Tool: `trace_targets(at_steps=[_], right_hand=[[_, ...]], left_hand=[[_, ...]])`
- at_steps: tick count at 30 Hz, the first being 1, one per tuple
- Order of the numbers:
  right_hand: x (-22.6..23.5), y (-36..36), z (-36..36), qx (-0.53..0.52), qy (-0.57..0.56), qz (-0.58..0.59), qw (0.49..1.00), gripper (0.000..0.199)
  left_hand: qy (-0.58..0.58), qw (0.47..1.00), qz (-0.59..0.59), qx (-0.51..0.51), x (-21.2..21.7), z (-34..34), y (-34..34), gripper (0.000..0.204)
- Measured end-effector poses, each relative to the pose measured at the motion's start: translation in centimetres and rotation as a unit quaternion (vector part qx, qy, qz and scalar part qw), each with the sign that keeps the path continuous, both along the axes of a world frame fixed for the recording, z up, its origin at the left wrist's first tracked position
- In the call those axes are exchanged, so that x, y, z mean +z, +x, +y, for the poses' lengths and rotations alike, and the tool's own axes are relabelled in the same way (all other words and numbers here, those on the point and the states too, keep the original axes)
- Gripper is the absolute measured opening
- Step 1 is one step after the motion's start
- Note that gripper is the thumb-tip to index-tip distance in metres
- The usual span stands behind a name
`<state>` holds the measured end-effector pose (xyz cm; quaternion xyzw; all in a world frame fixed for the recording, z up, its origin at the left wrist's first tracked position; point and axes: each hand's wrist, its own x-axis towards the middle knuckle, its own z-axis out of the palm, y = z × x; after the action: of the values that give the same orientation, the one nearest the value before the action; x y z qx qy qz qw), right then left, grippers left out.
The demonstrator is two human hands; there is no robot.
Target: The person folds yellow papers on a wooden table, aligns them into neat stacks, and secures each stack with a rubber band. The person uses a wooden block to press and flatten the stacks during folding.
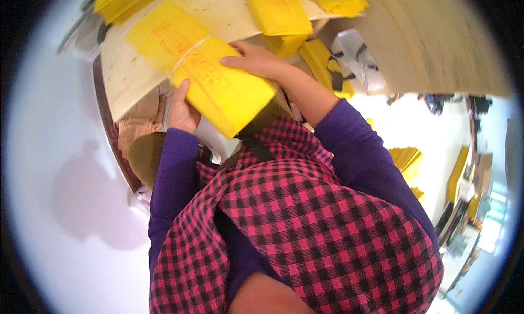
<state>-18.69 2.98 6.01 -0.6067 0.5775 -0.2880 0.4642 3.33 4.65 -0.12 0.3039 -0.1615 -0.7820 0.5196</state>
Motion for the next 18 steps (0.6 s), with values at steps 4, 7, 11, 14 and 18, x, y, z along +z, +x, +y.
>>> trace_targets(at_steps=[4,7,11,14,18], right_hand=[[0.6,-0.1,1.6,-0.008,-0.065,-0.025,0.998,0.088],[1.5,0.2,3.5,-0.02,-0.135,-0.018,0.99,0.094],[3.1,-0.4,6.5,-0.048,-0.228,-0.08,0.969,0.101],[4.4,-2.2,8.4,-0.049,-0.225,-0.144,0.962,0.108],[5.3,-5.9,10.9,-0.048,-0.18,-0.212,0.959,0.111]], left_hand=[[0.013,1.0,-0.027,-0.001,1.1,1.4,0.4,0.054],[-0.046,0.992,-0.112,0.023,2.9,2.8,1.3,0.06],[-0.149,0.982,-0.108,-0.032,6.2,3.6,2.3,0.067],[-0.212,0.967,-0.122,-0.071,9.0,3.5,1.6,0.069],[-0.293,0.932,-0.187,-0.101,12.2,3.3,-1.7,0.067]])
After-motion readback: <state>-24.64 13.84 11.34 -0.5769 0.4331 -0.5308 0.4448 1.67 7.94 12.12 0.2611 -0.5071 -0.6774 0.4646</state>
